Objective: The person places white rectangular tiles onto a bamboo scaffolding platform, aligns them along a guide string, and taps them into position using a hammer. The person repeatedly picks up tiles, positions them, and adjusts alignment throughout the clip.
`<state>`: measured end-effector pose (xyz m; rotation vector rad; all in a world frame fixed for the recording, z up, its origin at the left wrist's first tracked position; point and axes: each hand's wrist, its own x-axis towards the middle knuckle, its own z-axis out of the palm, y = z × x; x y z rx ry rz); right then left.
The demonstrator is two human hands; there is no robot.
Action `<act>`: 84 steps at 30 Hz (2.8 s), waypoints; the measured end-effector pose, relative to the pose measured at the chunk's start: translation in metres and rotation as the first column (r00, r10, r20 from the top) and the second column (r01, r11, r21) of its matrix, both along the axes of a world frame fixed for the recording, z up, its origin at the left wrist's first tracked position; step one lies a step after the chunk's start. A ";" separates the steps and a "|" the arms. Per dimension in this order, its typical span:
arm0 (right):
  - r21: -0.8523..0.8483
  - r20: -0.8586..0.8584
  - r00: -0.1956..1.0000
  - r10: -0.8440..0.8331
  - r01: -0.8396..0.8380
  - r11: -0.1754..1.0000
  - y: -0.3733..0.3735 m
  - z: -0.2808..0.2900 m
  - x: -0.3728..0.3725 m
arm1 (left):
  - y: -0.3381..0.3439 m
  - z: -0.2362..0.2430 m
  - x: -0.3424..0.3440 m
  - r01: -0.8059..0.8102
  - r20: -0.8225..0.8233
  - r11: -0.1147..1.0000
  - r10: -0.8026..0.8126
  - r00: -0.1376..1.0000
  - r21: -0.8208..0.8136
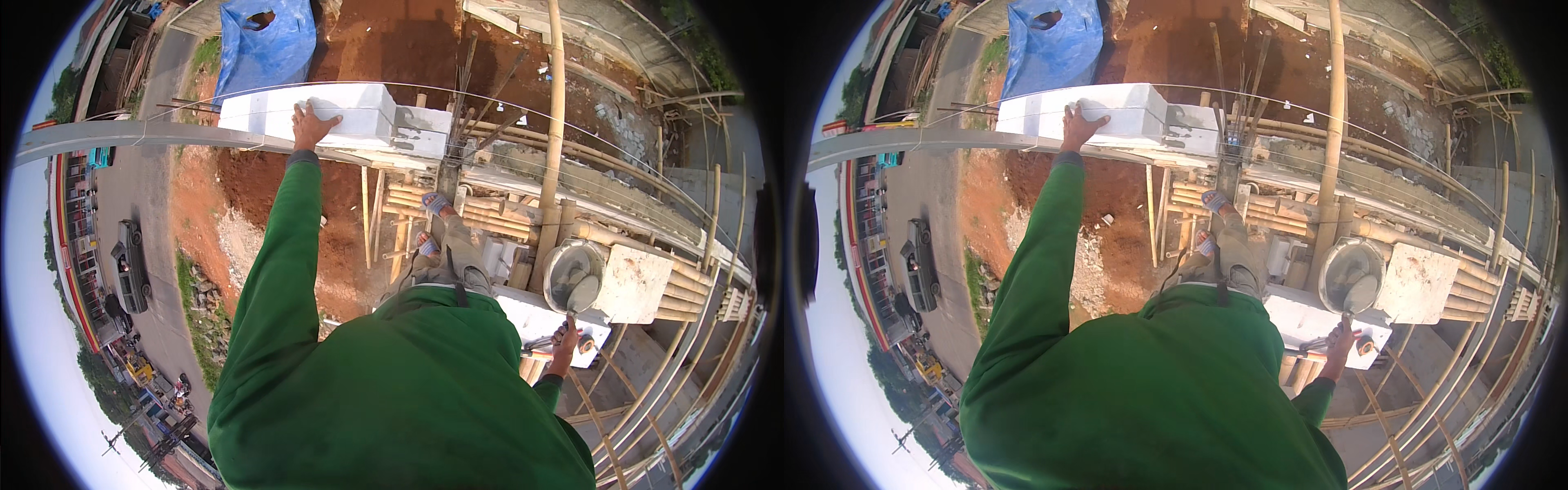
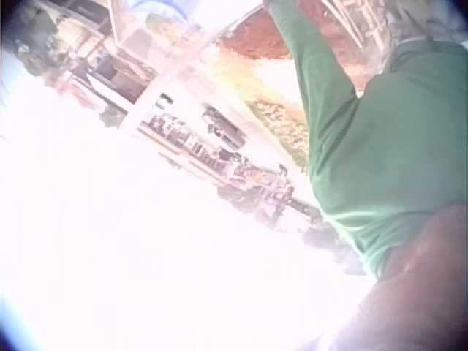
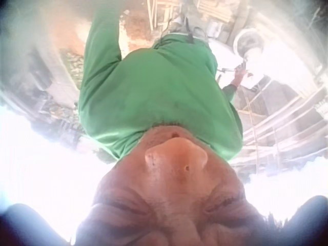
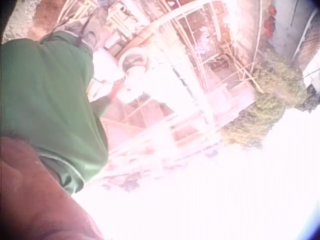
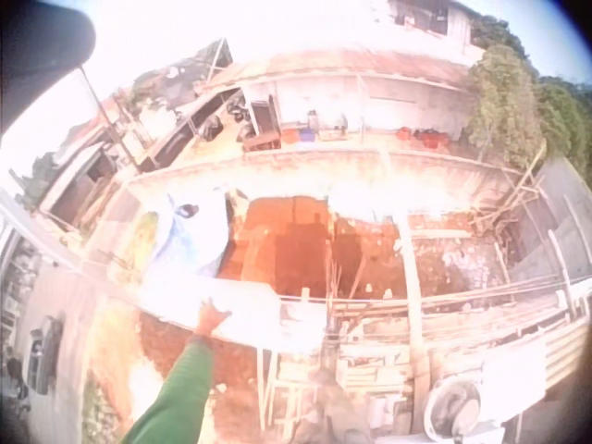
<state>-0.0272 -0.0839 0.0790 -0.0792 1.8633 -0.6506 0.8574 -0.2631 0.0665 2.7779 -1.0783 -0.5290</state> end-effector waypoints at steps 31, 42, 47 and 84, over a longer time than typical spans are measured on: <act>0.031 -0.785 -0.219 0.580 -0.948 -0.316 -0.225 -0.132 0.473 | 0.003 0.012 0.003 0.079 -0.100 0.993 -0.070 0.993 0.090; 0.028 -0.695 -0.063 0.716 -0.998 -0.060 -0.176 -0.151 0.466 | 0.000 0.011 0.007 0.097 -0.080 0.991 -0.089 0.993 0.098; -0.060 -0.682 0.052 0.730 -0.998 0.015 -0.169 -0.164 0.476 | -0.003 0.015 0.011 0.205 -0.031 0.973 -0.203 0.979 0.104; -0.373 0.490 0.746 0.451 -0.289 0.882 -0.132 -0.173 0.599 | 0.000 0.016 0.018 0.271 0.023 0.952 -0.277 0.960 0.144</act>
